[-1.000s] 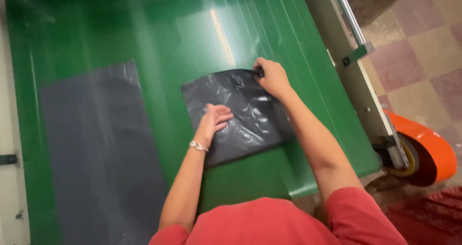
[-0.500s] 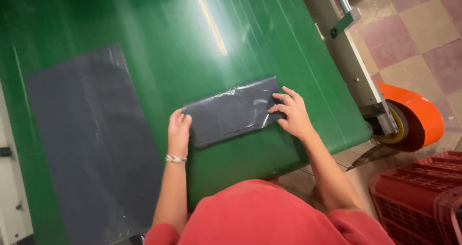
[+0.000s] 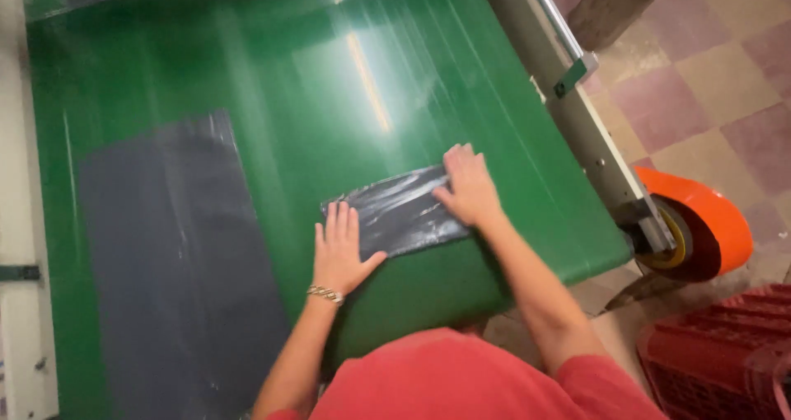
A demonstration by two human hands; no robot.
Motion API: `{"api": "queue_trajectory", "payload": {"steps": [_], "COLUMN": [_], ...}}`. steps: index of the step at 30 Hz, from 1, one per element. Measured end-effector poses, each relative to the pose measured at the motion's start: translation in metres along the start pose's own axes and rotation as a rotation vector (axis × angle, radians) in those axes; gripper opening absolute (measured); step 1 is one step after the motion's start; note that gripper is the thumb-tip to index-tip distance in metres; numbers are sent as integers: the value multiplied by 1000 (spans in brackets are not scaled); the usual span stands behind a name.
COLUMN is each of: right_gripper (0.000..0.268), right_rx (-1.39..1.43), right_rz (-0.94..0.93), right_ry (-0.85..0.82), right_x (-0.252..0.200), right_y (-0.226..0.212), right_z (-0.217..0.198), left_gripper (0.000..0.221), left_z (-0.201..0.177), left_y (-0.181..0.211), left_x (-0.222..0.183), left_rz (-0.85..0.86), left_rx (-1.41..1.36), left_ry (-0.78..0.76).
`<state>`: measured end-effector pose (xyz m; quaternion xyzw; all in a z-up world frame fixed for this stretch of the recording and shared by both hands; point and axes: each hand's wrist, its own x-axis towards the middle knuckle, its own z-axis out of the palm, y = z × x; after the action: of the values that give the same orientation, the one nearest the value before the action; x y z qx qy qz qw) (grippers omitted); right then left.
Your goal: Folding plastic bags as they come off a conveyor belt and placing them into a storage crate.
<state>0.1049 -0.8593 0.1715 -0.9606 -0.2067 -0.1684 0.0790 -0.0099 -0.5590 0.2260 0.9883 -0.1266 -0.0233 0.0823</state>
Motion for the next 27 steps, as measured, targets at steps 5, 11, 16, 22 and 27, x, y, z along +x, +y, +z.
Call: {"api": "queue_trajectory", "payload": {"steps": [5,11,16,22,27], "right_gripper": [72,49,53,29,51], "right_rx": [200,511,942,2032,1611], "right_rz": [-187,-298,167,1202,1354], "right_ry": [30,-33,-246,-39,-204], "right_x": [-11,-109,-145,-116,-99], "right_y": [-70,-152,-116,-81,-77], "right_z": [-22,-16,-1,14,-64], "left_gripper": [46,21,37,38,26], "left_z": [48,21,60,45,55], "left_y": [-29,14,-27,-2,19], "left_x": [-10,1,64,80,68], "left_rz": [388,633,416,-14,-89], "left_rx": [226,-44,-1033,-589,-377], "left_ry": [319,1,-485,-212,78]}}
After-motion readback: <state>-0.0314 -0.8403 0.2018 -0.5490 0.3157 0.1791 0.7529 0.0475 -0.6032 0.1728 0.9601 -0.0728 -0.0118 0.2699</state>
